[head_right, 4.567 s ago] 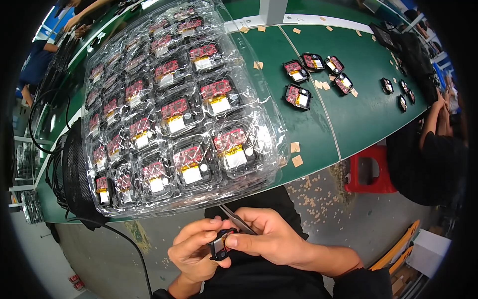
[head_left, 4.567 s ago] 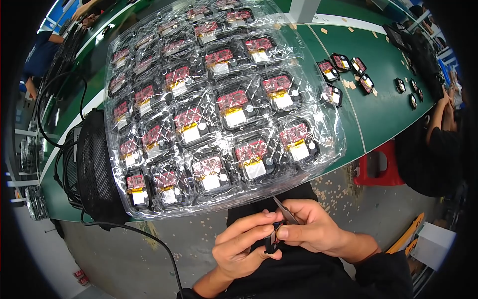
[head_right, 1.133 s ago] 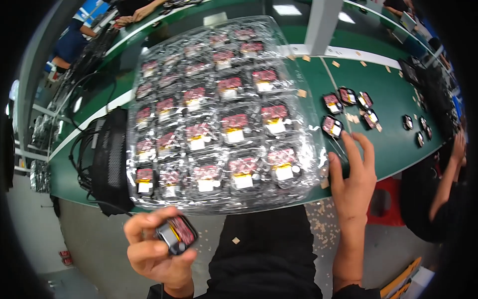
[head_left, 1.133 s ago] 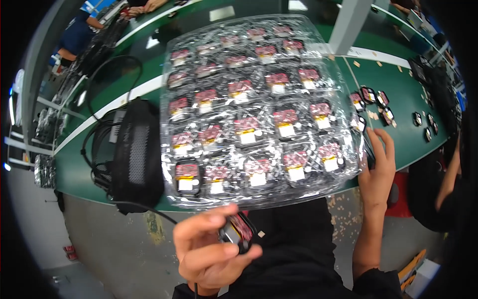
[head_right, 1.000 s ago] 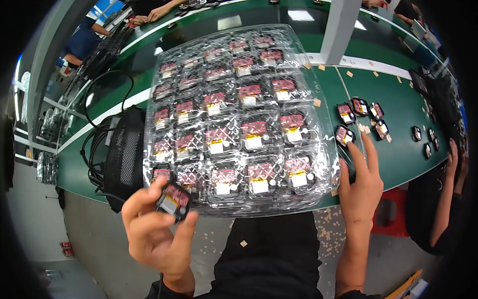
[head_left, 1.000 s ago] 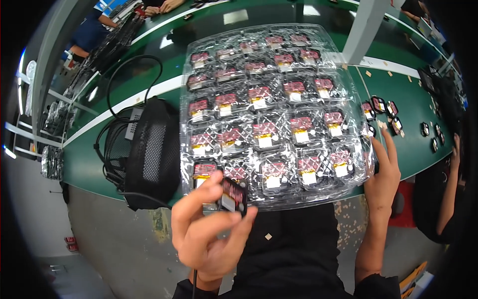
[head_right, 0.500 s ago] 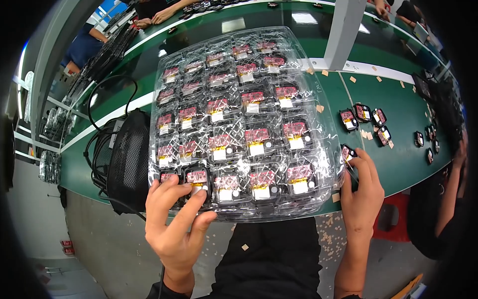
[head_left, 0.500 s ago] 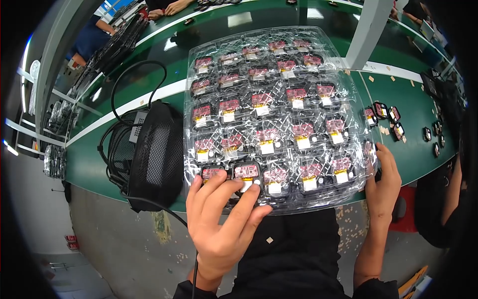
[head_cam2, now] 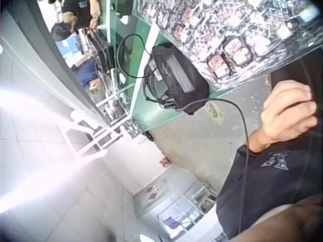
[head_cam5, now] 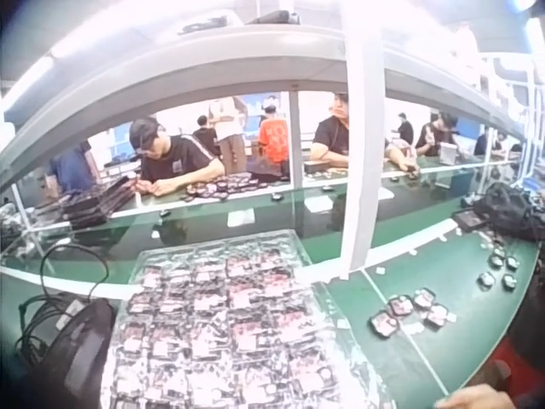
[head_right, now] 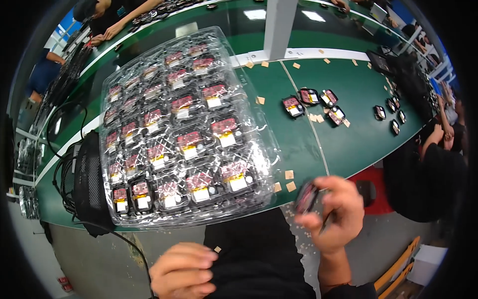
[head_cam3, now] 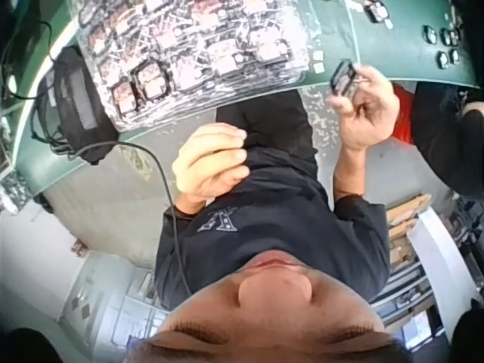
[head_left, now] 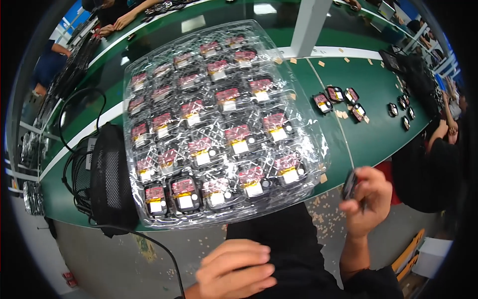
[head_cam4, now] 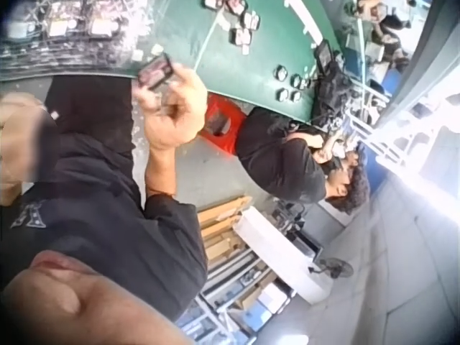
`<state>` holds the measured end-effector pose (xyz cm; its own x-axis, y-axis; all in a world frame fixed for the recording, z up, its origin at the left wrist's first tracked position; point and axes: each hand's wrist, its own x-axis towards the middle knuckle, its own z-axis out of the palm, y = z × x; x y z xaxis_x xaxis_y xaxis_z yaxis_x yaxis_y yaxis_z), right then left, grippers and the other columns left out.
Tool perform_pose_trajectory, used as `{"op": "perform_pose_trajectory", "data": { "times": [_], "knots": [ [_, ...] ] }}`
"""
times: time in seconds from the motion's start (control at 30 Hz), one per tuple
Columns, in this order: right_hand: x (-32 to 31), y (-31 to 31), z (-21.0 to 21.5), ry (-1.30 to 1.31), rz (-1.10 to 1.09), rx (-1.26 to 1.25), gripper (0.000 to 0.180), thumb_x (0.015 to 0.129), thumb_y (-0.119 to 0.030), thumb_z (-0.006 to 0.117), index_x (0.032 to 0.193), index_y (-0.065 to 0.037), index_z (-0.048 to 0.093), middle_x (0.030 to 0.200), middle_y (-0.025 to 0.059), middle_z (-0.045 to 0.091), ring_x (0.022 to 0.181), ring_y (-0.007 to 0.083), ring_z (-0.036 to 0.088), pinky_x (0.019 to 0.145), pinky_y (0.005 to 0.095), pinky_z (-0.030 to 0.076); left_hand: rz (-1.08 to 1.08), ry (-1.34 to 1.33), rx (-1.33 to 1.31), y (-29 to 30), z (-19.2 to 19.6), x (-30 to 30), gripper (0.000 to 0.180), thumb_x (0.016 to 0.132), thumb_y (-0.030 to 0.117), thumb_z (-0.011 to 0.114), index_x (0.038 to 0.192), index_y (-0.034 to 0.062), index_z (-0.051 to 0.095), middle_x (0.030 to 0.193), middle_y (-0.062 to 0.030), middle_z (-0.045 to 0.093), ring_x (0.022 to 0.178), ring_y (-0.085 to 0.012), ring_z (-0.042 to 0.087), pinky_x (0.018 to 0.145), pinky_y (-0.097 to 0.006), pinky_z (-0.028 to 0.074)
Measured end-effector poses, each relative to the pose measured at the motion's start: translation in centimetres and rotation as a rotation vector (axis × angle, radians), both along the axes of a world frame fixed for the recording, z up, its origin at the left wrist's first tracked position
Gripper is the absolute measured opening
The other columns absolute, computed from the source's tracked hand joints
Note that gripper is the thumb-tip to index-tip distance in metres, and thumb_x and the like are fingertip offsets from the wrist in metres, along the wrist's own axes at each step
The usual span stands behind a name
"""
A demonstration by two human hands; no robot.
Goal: The recorder uses a small probe or tweezers to inspect and arrange electronic components within a plastic tray on a factory production line.
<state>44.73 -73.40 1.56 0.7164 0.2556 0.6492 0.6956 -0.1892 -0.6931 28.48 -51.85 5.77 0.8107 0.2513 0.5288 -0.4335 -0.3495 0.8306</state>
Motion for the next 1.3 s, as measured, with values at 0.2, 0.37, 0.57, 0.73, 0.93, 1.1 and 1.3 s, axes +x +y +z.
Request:
{"op": "perform_pose_trajectory", "data": {
  "times": [0.2,0.37,0.57,0.73,0.93,1.1,1.3],
  "knots": [
    [-2.3,1.0,2.3,0.079,0.574,-0.167,0.029,0.07,-0.021,0.087,0.077,-0.01,0.062,0.099,0.009,0.076,0.05,0.0146,0.062,0.046,0.0224,0.048,-0.489,0.581,-1.018,-2.7,-4.2,-0.1,0.062,0.103,0.047,0.048,0.132,-0.0078,0.054,0.112,-0.0125,0.06,0.094,-0.017,0.062,0.081,-0.03,0.052],
    [-2.1,2.1,3.4,0.007,0.727,-0.37,0.014,0.075,-0.014,0.08,0.071,-0.012,0.067,0.095,0.008,0.077,0.043,0.0089,0.057,0.039,0.0219,0.039,-0.79,0.681,-1.231,-2.1,-7.4,-1.1,0.054,0.104,0.038,0.053,0.134,-0.0065,0.053,0.116,-0.0114,0.06,0.094,-0.0155,0.061,0.082,-0.03,0.052],
    [-2.3,2.4,3.5,0.21,0.587,-0.462,0.036,0.071,-0.021,0.086,0.102,-0.011,0.072,0.094,0.0041,0.062,0.058,0.012,0.06,0.051,0.0259,0.047,-0.634,0.502,-1.427,-2.5,-6.5,-1.4,0.053,0.097,0.025,0.067,0.134,-0.0068,0.048,0.124,-0.0145,0.059,0.104,-0.0208,0.063,0.091,-0.035,0.052],
    [-2.8,1.7,1.9,0.186,0.574,-0.418,0.031,0.072,-0.014,0.084,0.1,-0.01,0.073,0.091,0.0044,0.065,0.059,0.0163,0.06,0.051,0.0264,0.047,-0.33,0.317,-1.254,-3.1,-6.6,-2.2,0.055,0.085,0.01,0.079,0.129,-0.0043,0.05,0.13,-0.0184,0.054,0.121,-0.0251,0.056,0.103,-0.04,0.046],
    [-3.5,2.3,1.2,-0.081,0.407,-0.466,0.032,0.07,-0.01,0.085,0.1,-0.009,0.075,0.085,0.0027,0.064,0.057,0.0131,0.057,0.047,0.0255,0.044,-0.301,0.233,-1.204,-3.3,-6.4,-1.8,0.059,0.079,-0.01,0.077,0.13,-0.0042,0.049,0.133,-0.0203,0.049,0.128,-0.0256,0.051,0.108,-0.041,0.043],
    [-3.7,2.5,0.5,-0.132,0.434,-0.447,0.031,0.069,-0.007,0.085,0.098,-0.007,0.074,0.079,0.0019,0.063,0.052,0.0115,0.053,0.044,0.0245,0.041,-0.355,0.214,-1.206,-3.3,-6.6,-1.6,0.059,0.079,-0.014,0.073,0.131,-0.0052,0.048,0.135,-0.0206,0.047,0.131,-0.0264,0.049,0.11,-0.041,0.042],
    [-3.9,2.6,0.5,-0.085,0.418,-0.441,0.029,0.068,-0.006,0.085,0.096,-0.006,0.074,0.079,0.0023,0.064,0.052,0.0126,0.056,0.044,0.0255,0.042,-0.332,0.226,-1.171,-3.3,-6.8,-1.7,0.058,0.08,-0.014,0.073,0.131,-0.0051,0.048,0.136,-0.02,0.046,0.131,-0.0273,0.049,0.111,-0.041,0.042]
  ]
}}
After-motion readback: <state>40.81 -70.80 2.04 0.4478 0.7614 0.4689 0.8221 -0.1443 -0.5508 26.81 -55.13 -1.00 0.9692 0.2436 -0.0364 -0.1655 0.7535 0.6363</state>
